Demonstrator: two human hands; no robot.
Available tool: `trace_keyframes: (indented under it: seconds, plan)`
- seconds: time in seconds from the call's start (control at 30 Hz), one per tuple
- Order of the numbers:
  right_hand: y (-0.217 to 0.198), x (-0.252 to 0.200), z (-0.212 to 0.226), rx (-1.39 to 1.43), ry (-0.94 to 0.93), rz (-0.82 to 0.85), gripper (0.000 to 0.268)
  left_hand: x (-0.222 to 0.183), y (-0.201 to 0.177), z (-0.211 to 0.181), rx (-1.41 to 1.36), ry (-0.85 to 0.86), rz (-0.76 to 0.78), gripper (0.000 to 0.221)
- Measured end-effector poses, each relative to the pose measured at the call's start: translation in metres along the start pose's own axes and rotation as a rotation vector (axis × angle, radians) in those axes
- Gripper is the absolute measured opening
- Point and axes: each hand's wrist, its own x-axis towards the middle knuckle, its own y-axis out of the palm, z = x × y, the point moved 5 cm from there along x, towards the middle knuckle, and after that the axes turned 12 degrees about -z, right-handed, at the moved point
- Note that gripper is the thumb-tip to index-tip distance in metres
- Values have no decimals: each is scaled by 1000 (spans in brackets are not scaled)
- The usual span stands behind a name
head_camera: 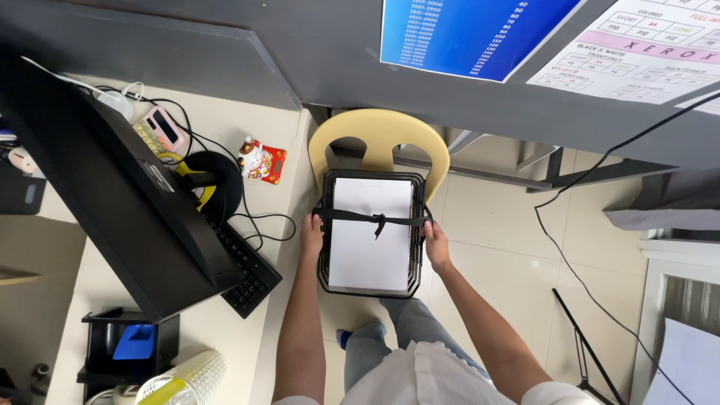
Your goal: Organizing paper trays, office supplies, and dusting the lower storage areas of a desk in a print shop.
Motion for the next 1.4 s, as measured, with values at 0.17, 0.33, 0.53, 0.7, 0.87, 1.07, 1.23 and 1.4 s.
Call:
trace_keyframes:
  seconds: [0.17, 0.33, 0.53, 0.7, 0.87, 1.07, 1.23, 1.4]
  plan:
    - [1, -1, -7, -16, -13, -14, 35, -20, -11, 6, 19, -3, -36, 44]
    - [-8, -4, -12, -138, -1, -52, 38, -48, -16, 27, 3, -58, -96, 47]
    - [-35, -24, -20, -184, -29, -34, 35, -97, -17, 81, -62, -41, -149, 47]
    - [-54, -62, -5, -283, -124, 30, 42, -195, -49, 67, -64, -125, -169, 41]
    - [-60, -106, 5, -346, -142, 97, 39, -272, -80, 94, -140, -194, -249, 39]
    - [-59, -164, 1, -362, -275, 211, 39, -352, -124, 132, -250, -172, -408, 39]
    - [-54, -223, 5, -352, -322, 352, 38, -435, -167, 148, -291, -194, -567, 39]
    - [-42, -282, -10, -441, -373, 533, 44, -531, -201, 182, -356, -264, -740, 37]
